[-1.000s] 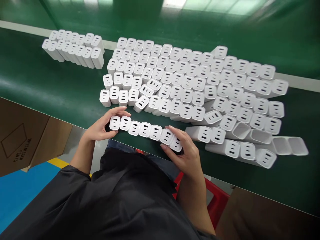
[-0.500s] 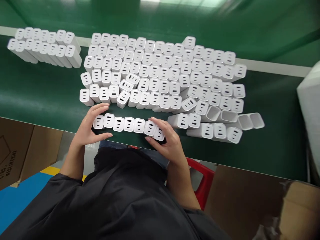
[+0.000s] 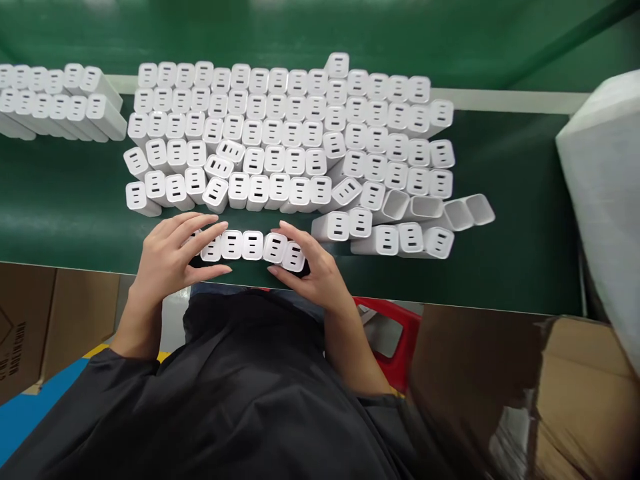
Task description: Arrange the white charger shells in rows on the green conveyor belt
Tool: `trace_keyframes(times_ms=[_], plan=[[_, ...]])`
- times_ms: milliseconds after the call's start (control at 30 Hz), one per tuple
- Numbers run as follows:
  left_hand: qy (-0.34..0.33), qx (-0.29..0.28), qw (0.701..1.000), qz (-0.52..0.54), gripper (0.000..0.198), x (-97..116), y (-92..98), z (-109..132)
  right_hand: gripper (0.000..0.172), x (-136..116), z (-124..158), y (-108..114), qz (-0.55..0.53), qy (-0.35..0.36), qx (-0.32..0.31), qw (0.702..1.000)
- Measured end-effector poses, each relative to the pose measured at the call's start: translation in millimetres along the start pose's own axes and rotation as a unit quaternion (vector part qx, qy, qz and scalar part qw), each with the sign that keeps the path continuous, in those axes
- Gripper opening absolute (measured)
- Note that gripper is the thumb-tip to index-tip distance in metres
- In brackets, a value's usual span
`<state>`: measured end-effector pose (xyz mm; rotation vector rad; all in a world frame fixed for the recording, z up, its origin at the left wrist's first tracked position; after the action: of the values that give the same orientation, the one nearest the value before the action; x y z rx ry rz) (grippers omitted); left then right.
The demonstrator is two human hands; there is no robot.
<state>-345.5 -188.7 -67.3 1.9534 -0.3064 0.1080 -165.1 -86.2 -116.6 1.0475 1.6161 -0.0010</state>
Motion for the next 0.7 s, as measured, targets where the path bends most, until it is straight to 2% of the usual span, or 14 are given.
trace_keyframes(times_ms=[133,267,400,700], plan=[[0.014,-0.023,1.000,-0.016,0.056,-2.7,-4.5,-3.2,0.067,-0.9,-0.1,0.8,-0.002,0.002,0.000,1.000],[0.014,-0.020,0.999,-0.021,0.043,-2.6,-4.7,-4.1,0.059,0.4,0.1,1.2,-0.002,0.001,0.000,1.000],[0.005,-0.008,1.000,-0.021,0.040,-1.0,-3.3,-6.4,0.052,0.4,0.1,2.4,-0.009,0.010,0.008,1.000],[0.006,-0.024,0.999,-0.024,0.039,-0.8,-3.9,-9.0,0.049,0.7,-0.6,1.7,-0.034,0.005,-0.006,0.999]])
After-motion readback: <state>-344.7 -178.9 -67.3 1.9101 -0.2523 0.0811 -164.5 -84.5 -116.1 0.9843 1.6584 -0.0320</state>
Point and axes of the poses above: each hand's wrist, its own z-axis away from the middle knuckle, its own y-axis out of the back of the hand, x = y × z, the point moved 8 cm from there along -z, towards the middle knuckle, and after that the axes turned 3 degrees about y, right-handed, at the moved point
